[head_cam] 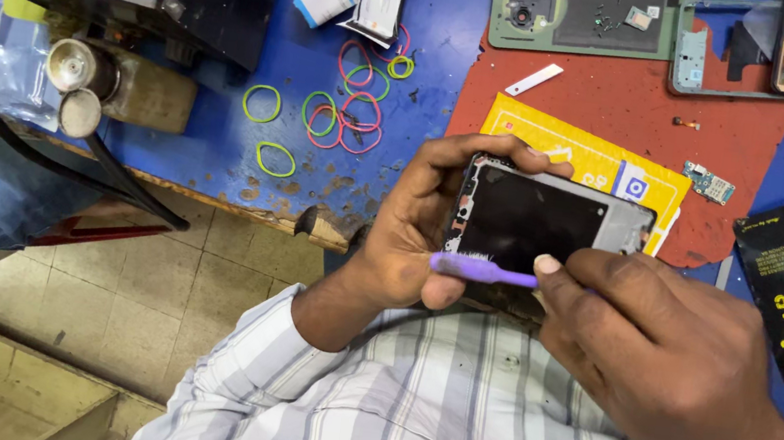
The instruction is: The person cleans the inside of a disassembled mobile phone frame using a small brush and a red electric screwdriver. They then place a new battery into the frame and handle the phone's back cover.
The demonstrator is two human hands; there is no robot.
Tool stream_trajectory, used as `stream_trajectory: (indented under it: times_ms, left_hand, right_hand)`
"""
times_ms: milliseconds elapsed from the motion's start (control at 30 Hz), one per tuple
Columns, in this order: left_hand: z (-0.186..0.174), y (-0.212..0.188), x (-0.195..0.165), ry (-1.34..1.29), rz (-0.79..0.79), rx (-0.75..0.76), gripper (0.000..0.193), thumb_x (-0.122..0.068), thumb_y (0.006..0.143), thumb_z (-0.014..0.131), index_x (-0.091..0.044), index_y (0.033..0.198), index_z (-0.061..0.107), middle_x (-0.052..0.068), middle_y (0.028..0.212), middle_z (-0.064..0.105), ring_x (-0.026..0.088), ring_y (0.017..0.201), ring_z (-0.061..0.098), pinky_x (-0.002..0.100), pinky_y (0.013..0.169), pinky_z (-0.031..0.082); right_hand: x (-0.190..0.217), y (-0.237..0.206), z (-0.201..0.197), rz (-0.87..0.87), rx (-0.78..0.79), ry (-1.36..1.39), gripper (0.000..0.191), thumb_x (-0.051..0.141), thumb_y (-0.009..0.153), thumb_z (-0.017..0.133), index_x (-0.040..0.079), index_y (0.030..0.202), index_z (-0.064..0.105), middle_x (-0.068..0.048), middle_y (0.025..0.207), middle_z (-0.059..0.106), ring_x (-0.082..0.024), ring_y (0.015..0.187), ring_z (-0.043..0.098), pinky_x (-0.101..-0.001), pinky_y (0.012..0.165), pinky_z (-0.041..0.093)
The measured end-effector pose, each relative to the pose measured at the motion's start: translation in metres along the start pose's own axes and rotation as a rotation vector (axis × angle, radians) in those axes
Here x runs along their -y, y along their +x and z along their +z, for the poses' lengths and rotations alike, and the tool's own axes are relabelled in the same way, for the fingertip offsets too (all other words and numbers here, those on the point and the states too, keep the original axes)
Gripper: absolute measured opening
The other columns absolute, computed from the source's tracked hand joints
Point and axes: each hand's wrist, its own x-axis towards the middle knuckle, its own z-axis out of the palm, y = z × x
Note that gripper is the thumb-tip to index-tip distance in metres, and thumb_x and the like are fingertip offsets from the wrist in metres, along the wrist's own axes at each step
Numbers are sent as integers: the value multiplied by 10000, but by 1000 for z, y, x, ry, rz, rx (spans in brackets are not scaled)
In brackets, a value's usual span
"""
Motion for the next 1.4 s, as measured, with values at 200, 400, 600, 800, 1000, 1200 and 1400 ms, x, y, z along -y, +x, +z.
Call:
stream_trajectory:
  times_ms: [200,400,600,800,1000,1200,1400]
  left_hand:
    - [0,-2,1,-2,-2,25,916,-431,837,904,-101,1523,395,121,1482,494,301,1430,458,486,1249,382]
    - [1,-1,-3,-4,-45,9,974,-441,813,920,-85,1540,380,134,1512,493,312,1430,452,497,1249,370]
    - [-5,-8,3,4,-9,69,918,-412,904,891,-73,1585,378,107,1493,497,272,1451,458,463,1279,350]
    - [-11,-13,7,8,-88,85,962,-432,893,897,-35,1594,371,123,1492,492,267,1434,468,450,1274,347]
    - [-1,-19,5,-25,-155,66,1018,-453,882,892,5,1602,337,149,1528,490,269,1439,460,437,1277,328]
    - [7,-6,1,-90,-165,58,1092,-418,882,899,-8,1664,256,195,1534,495,297,1439,480,450,1268,353]
    - [7,0,-5,-96,-195,37,1158,-443,857,904,26,1668,223,239,1533,494,307,1458,496,444,1287,365]
  right_hand:
    - [1,-1,2,65,-12,-24,300,95,745,856,26,1016,747,-85,962,696,-213,732,689,-346,587,540]
    - [0,-1,-2,62,24,32,294,103,740,837,33,1009,741,-83,971,707,-211,740,699,-350,592,542]
    - [-1,-5,-3,66,30,31,276,112,772,831,11,1009,732,-90,985,705,-211,747,699,-348,604,548]
    - [0,1,-16,53,72,22,273,140,764,822,32,1000,738,-79,983,714,-206,747,702,-337,596,547]
    - [-5,20,-33,113,-3,-181,218,69,791,809,20,995,749,-89,953,707,-245,799,711,-363,650,560]
    - [-8,19,-34,182,-62,-294,156,48,851,806,4,992,755,-107,936,699,-255,759,701,-353,600,546]
    - [-15,14,-21,146,-147,-223,149,25,879,815,0,1001,733,-112,970,684,-259,796,701,-349,628,553]
